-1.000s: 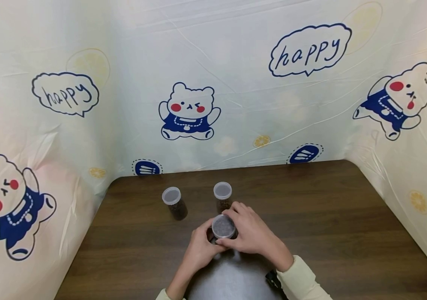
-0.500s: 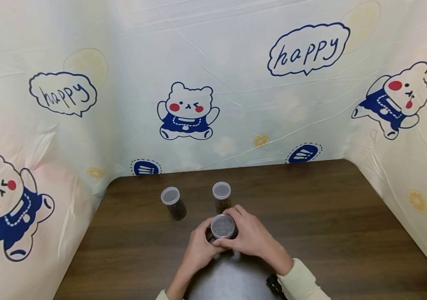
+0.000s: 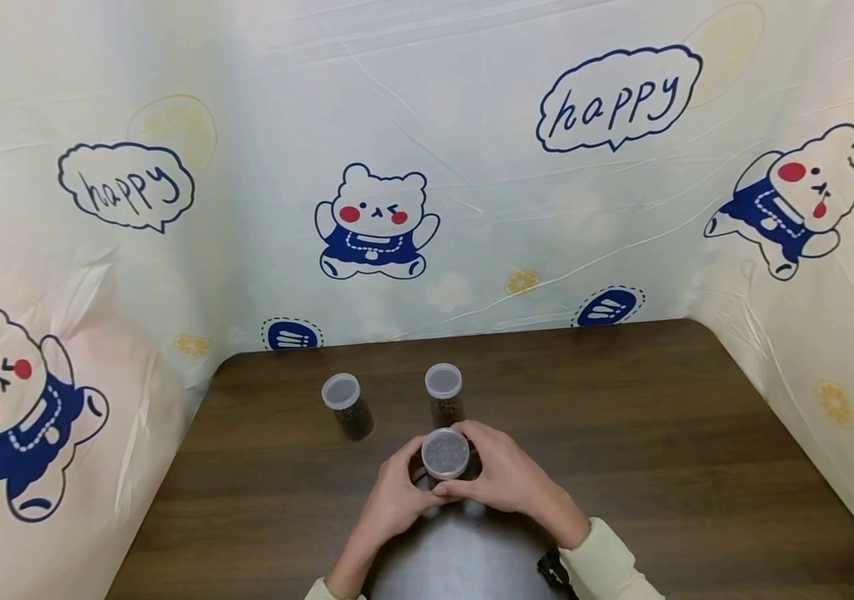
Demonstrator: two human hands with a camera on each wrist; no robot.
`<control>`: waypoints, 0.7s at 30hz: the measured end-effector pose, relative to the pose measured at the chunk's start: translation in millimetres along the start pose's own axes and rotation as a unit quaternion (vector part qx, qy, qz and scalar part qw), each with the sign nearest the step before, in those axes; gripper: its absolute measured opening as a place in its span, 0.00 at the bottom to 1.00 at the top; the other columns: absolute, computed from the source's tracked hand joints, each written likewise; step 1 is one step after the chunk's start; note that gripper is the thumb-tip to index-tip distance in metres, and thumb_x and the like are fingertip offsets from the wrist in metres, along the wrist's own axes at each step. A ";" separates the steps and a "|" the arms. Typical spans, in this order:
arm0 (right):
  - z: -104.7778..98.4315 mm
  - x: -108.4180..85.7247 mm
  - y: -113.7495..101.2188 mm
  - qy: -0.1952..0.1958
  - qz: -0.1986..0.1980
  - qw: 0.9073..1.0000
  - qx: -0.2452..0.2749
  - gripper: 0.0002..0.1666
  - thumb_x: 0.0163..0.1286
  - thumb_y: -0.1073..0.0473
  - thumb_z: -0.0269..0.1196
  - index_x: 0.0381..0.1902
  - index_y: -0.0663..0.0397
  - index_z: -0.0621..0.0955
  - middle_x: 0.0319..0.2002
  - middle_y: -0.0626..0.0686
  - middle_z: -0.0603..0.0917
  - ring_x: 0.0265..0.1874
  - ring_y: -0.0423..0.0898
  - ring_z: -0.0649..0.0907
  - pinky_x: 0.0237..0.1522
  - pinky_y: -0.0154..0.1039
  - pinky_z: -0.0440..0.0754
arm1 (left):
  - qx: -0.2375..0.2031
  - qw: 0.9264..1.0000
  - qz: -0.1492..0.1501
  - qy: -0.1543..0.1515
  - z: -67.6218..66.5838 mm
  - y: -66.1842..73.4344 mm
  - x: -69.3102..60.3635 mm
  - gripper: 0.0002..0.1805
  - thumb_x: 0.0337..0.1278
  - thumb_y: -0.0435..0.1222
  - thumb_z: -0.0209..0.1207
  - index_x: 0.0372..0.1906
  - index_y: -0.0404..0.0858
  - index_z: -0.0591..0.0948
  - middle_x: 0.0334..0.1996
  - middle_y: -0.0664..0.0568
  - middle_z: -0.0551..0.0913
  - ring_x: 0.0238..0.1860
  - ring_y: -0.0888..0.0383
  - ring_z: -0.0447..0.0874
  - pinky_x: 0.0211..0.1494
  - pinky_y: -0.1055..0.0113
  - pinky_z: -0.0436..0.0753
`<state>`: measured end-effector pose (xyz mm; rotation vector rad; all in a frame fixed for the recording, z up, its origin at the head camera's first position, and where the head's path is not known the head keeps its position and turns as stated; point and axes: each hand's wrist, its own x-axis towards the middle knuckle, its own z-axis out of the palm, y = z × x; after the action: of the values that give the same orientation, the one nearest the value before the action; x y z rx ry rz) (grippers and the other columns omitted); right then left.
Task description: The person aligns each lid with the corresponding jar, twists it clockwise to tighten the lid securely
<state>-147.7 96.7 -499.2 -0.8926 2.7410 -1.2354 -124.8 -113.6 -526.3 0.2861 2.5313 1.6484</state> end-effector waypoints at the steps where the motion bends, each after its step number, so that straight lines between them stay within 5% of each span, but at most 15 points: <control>1: 0.0 0.1 0.5 -0.002 0.000 1.000 0.001 0.39 0.59 0.36 0.79 0.61 0.45 0.79 0.51 0.40 0.85 0.48 0.36 0.84 0.52 0.40 0.86 | 0.006 1.000 0.001 0.000 -0.5 0.3 0.2 0.40 0.41 0.33 0.83 0.65 0.42 0.79 0.58 0.44 0.85 0.63 0.47 0.85 0.63 0.65 0.85; 21: -19.2 -1.0 0.3 0.008 0.008 1.000 -0.014 0.40 0.60 0.36 0.78 0.64 0.48 0.80 0.54 0.44 0.87 0.50 0.40 0.86 0.53 0.43 0.86 | 0.036 0.999 0.038 0.002 3.8 16.6 9.9 0.37 0.46 0.36 0.82 0.65 0.44 0.81 0.58 0.48 0.86 0.61 0.50 0.86 0.62 0.59 0.87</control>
<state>-151.4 110.6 -486.5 -0.8658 2.7786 -1.2091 -132.2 -101.5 -512.5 0.3902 2.6168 1.5855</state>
